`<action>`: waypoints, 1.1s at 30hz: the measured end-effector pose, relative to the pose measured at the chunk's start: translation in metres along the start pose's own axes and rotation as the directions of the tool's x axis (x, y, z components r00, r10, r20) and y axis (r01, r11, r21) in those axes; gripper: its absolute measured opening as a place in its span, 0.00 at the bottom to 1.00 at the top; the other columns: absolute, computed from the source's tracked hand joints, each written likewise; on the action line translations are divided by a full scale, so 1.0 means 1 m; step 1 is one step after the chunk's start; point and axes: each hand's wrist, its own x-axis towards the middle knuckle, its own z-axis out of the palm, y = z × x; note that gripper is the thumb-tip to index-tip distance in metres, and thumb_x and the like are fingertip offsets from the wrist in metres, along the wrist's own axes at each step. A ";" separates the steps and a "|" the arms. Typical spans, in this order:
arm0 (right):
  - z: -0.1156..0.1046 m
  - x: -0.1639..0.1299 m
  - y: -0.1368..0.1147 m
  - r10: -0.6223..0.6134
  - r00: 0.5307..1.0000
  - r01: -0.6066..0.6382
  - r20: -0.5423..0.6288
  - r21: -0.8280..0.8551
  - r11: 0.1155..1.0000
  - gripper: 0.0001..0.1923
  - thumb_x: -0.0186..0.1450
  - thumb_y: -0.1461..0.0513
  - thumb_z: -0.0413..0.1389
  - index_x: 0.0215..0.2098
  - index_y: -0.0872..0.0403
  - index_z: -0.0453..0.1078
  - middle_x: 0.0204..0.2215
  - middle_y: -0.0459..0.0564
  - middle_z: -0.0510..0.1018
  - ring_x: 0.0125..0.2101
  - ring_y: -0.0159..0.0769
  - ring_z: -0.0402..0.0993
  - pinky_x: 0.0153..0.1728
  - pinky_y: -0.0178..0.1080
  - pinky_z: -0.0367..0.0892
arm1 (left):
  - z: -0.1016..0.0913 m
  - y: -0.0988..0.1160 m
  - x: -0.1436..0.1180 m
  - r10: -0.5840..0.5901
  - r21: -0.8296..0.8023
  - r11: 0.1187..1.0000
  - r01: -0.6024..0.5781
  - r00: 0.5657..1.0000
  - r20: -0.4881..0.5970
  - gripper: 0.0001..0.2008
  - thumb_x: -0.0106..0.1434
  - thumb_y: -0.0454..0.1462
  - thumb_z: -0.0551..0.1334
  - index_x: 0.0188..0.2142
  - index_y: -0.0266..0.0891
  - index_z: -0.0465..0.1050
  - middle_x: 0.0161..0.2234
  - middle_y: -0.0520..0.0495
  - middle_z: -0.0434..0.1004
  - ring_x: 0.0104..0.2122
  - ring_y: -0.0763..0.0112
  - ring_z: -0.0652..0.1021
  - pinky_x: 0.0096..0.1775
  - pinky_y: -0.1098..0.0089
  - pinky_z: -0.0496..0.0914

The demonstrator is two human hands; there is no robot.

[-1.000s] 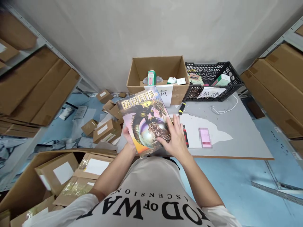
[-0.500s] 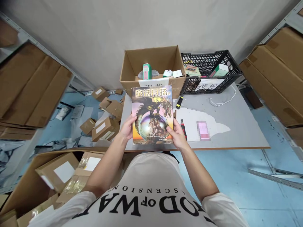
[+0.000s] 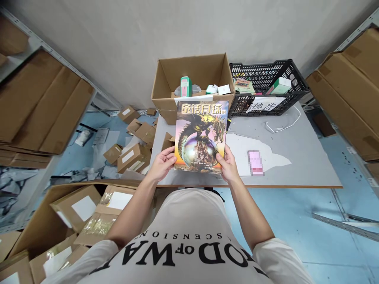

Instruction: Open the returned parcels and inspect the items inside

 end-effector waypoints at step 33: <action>-0.032 0.039 0.007 0.077 0.996 -0.073 -0.036 0.117 0.990 0.29 0.57 0.52 0.62 0.56 0.45 0.64 0.54 0.49 0.72 0.51 0.44 0.71 0.50 0.48 0.68 | 0.022 -0.004 0.034 0.062 0.139 0.989 -0.053 0.996 -0.061 0.27 0.52 0.43 0.70 0.50 0.36 0.71 0.44 0.39 0.78 0.45 0.60 0.78 0.48 0.61 0.72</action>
